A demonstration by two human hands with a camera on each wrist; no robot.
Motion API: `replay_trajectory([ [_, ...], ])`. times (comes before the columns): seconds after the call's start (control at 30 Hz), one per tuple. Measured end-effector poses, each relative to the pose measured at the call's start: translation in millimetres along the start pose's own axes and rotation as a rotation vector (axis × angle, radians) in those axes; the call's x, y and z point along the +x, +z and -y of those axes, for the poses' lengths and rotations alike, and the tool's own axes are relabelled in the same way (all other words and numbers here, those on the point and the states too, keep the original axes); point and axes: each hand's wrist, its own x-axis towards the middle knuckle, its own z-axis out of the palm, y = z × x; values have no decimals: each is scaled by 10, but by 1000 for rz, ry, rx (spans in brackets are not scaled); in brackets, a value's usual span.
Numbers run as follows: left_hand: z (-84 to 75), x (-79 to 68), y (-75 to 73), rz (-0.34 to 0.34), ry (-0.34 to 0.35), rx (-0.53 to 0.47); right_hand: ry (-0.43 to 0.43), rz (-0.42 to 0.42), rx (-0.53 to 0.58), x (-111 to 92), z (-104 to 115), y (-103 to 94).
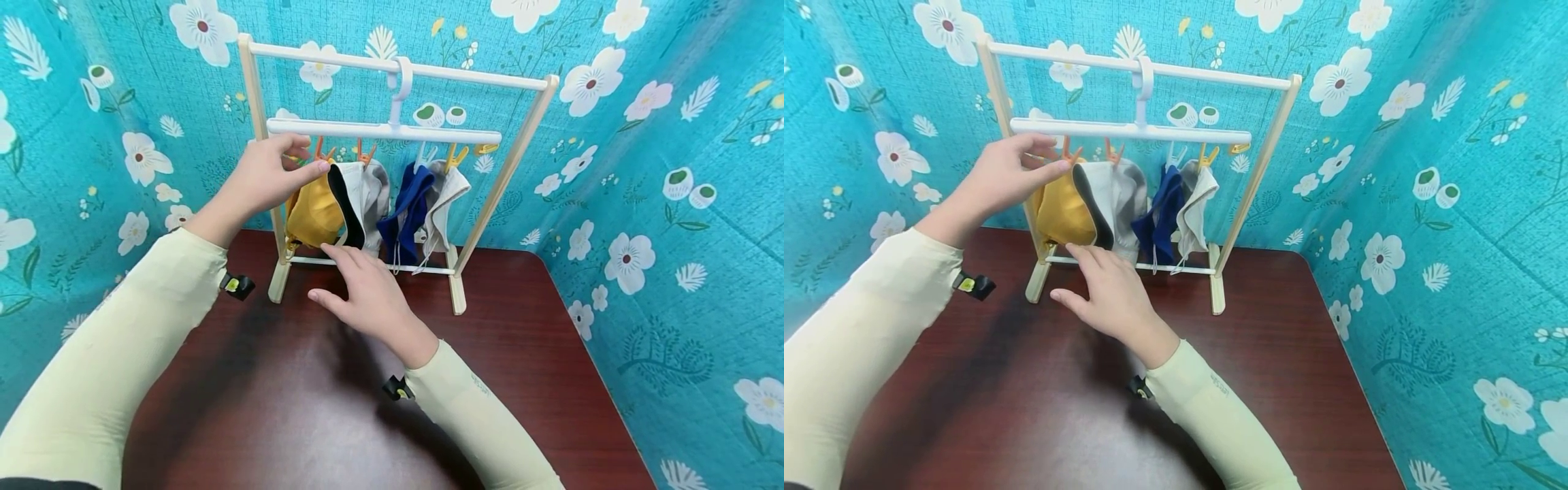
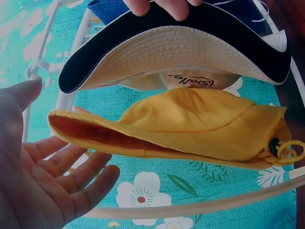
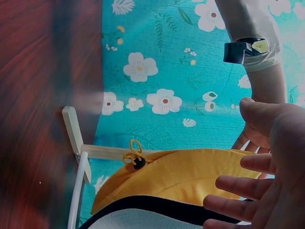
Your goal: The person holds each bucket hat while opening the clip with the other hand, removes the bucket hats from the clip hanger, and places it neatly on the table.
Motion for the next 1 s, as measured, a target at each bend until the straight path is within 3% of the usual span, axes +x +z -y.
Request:
replay_trajectory([
  [0.3,-46,61,22,22,-33,43,33,34,12,62,13,56],
  [0.57,-62,108,47,39,-53,20,66,28,49,106,3,98],
  [1.0,-53,88,133,14,-50,-23,199,60,153,207,31,180],
])
